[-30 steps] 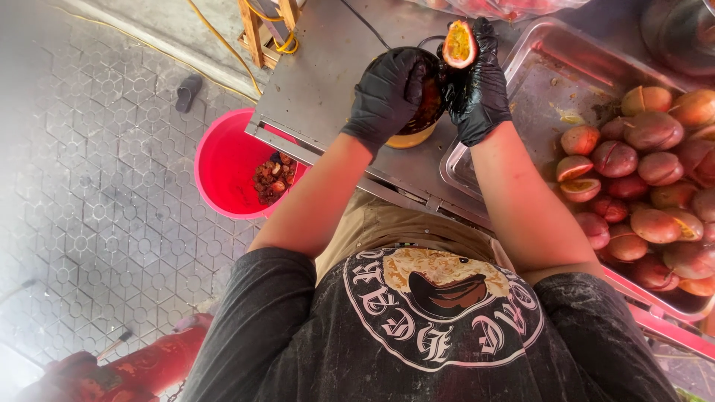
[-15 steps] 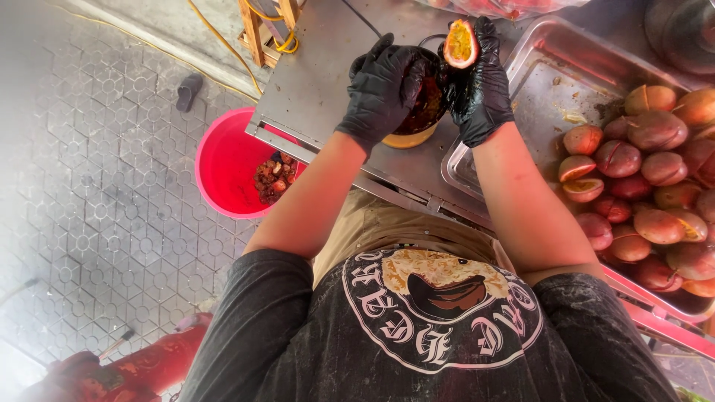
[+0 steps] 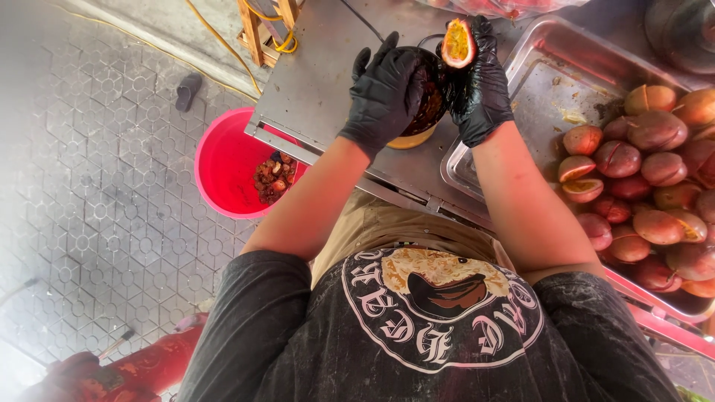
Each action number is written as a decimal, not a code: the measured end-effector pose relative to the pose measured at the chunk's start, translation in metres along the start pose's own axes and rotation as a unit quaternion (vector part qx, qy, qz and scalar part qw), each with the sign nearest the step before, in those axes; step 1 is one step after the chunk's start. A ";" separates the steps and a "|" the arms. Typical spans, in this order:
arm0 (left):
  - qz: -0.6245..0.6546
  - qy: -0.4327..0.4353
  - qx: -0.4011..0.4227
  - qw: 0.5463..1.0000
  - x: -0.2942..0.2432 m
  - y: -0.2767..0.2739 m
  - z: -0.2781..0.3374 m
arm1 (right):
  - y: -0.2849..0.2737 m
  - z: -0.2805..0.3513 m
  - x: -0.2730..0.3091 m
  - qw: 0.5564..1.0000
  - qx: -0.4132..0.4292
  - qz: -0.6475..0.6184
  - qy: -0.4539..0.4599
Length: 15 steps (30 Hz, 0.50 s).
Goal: Cutting passion fruit in half and scooping the pulp into a container.
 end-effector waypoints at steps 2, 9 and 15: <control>0.021 -0.010 -0.013 1.000 0.001 0.000 0.002 | 0.004 0.003 0.000 0.999 -0.008 0.036 0.002; 0.038 -0.068 0.022 0.997 0.020 0.024 -0.004 | 0.016 0.010 0.016 1.000 0.014 -0.004 -0.006; 0.636 -0.190 -0.070 0.745 0.058 0.034 0.006 | 0.055 0.022 0.030 0.989 0.042 0.140 -0.022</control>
Point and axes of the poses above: each hand's wrist, its own z-axis away from the middle knuckle, its own y-axis out of the palm, x = y × z, the point moved 1 cm from there along -z, towards the middle knuckle, and after that the axes turned 5 degrees about x, right-handed, at the moved point
